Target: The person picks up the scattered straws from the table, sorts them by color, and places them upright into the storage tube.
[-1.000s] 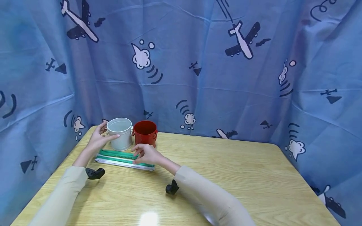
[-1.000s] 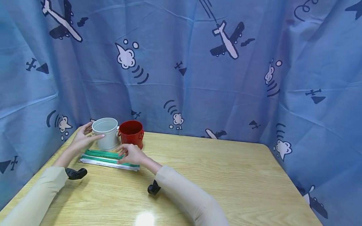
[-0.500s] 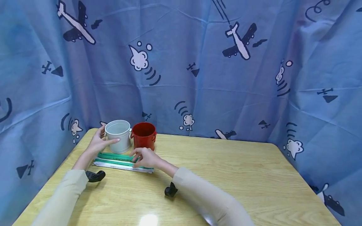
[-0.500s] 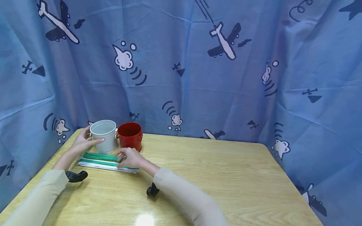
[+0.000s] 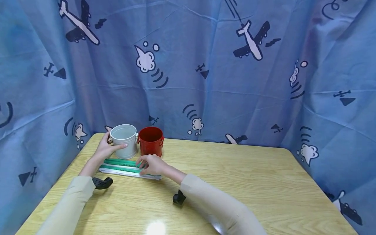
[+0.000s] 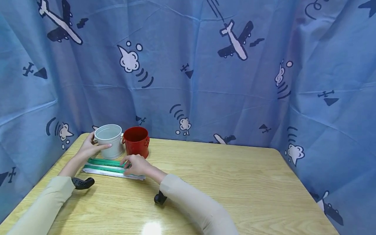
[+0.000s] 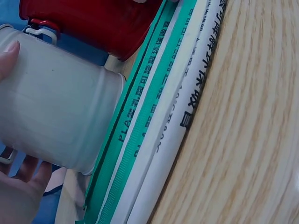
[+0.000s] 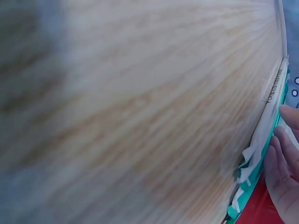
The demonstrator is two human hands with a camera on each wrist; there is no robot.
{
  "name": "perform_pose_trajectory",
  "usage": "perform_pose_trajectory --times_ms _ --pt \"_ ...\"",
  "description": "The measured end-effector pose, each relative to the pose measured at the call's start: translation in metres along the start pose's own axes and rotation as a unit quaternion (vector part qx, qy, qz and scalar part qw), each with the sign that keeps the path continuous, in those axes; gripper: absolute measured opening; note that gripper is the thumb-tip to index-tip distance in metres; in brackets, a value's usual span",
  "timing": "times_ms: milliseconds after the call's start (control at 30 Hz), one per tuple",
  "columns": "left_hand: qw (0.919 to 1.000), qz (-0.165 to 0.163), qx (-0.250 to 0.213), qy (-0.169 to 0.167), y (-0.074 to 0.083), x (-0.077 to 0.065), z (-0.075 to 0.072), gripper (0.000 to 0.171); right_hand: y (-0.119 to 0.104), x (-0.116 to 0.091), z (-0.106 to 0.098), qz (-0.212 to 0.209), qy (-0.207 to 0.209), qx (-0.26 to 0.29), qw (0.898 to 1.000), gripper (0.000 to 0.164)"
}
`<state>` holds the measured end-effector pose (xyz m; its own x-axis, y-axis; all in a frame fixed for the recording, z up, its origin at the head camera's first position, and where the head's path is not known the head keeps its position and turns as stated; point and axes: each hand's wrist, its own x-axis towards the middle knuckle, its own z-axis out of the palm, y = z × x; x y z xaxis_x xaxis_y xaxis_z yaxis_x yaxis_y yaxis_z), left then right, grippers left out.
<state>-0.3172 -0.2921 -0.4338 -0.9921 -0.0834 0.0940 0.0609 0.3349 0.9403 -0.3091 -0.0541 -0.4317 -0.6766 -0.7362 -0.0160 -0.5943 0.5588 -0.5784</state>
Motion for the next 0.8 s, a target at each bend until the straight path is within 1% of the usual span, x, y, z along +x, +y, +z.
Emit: perform_pose_trajectory --times_ms 200,367,600,800 --pt "1.0 -0.004 0.004 -0.002 0.0 -0.003 0.0 0.099 -0.006 0.0 0.003 0.003 0.0 -0.034 0.999 0.028" --pt "0.9999 -0.007 0.002 -0.007 0.006 -0.005 0.0 0.102 -0.009 0.002 0.005 0.006 0.007 -0.061 0.998 0.025" --pt "0.9999 -0.012 0.005 -0.005 0.008 -0.006 0.001 0.102 -0.013 0.003 0.004 0.01 0.004 -0.078 0.997 0.024" --pt "0.9998 -0.017 0.007 -0.004 0.007 -0.007 0.0 0.102 -0.015 0.004 0.007 0.022 0.007 -0.078 0.997 0.018"
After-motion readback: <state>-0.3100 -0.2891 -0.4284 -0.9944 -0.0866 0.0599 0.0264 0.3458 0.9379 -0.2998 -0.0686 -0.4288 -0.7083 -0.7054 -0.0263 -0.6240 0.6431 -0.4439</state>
